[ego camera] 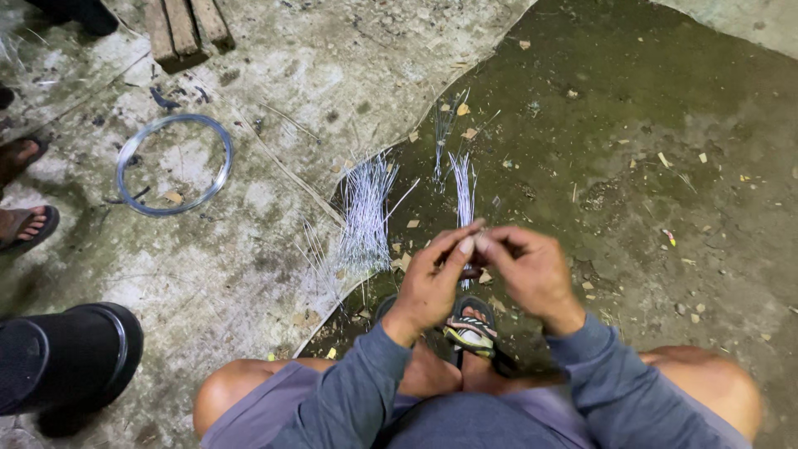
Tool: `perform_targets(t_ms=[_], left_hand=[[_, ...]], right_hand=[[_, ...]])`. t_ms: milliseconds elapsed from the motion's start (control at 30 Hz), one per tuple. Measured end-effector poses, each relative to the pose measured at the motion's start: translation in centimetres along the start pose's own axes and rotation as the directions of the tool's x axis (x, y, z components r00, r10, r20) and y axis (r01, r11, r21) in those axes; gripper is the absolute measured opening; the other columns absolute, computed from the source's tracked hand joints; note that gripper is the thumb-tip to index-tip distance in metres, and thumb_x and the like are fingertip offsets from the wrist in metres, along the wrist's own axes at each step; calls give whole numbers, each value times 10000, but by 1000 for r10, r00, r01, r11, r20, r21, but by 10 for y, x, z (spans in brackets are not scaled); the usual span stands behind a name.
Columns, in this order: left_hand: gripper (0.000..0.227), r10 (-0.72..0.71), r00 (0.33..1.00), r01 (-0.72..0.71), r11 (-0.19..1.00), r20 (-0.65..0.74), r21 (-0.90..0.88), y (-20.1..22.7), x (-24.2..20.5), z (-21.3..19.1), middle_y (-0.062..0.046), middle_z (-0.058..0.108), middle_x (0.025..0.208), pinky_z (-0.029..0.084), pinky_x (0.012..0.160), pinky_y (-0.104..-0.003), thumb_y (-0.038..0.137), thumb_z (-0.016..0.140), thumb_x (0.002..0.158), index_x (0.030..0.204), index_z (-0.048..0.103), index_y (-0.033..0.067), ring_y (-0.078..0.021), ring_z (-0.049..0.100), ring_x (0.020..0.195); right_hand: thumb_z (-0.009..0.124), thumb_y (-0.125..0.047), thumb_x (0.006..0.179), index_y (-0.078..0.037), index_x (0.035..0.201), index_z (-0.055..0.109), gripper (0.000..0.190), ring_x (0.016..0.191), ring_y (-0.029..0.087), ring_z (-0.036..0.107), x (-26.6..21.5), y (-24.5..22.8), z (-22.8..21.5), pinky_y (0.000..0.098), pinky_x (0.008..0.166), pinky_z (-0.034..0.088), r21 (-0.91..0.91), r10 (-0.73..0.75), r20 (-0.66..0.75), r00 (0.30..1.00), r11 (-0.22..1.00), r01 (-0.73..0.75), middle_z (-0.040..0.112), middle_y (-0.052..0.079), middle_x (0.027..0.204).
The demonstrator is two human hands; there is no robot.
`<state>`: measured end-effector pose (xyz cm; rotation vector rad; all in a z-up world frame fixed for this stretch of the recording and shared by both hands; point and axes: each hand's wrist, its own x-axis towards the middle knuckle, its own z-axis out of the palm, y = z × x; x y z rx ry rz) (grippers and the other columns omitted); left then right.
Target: The person sits on the floor and uses pliers to cut thin metal wires from a coil into short lengths. They repeatedly cut the wire, bend the ends into loops, and place the finished pieces into a pile on the floor.
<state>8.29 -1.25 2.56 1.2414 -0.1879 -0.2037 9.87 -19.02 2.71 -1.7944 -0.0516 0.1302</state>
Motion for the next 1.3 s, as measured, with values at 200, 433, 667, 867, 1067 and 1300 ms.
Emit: perform_targets(t_ms=[200,433,667,867,1067,1300], left_hand=[[407,-309,919,363,905,243,-221,-18,2,-18,8,562,856,476,591,-222,193,551,1098,1458,591,9,-59,488,656],[405,-407,815,567,707,413,-422,-21,6,-30,58,421,793,317,542,-177,173,461,1113,1484,512,19,-32,341,629],[399,-426,796,598,663,430,-451,-23,3,-33,60,375,765,290,508,-181,180,418,1122,1473,502,8,-35,309,604],[383,-394,819,567,663,417,-488,-33,5,-36,71,345,755,273,498,-183,178,437,1128,1461,509,2,-35,284,595],[380,-394,811,579,641,432,-503,-41,4,-40,72,334,750,262,495,-191,192,461,1120,1444,526,4,-31,271,584],[370,-389,802,591,620,452,-516,-44,1,-43,63,349,775,240,494,-189,188,464,1121,1424,542,-9,-37,269,599]], right_hand=[[646,-126,1005,-16,969,705,130,749,131,698,50,1,-35,313,724,606,310,125,-8,992,943,-116,722,36,829],[709,-94,1015,-27,966,698,84,699,131,682,106,17,-54,309,708,606,409,182,-12,983,898,-161,710,53,822],[730,-85,1019,-25,976,717,75,682,103,684,125,19,-55,287,684,629,477,190,-51,981,867,-143,708,43,812],[724,-72,1021,-14,1013,726,59,687,105,682,130,21,-52,266,676,616,487,191,-89,978,865,-124,717,45,824],[666,-13,985,-91,1236,663,263,736,114,713,139,20,-58,296,701,647,500,73,-93,993,866,-17,752,67,933],[657,-136,1095,-16,1146,695,136,715,127,694,148,20,-73,295,676,626,536,100,-113,989,844,-24,722,67,892]])
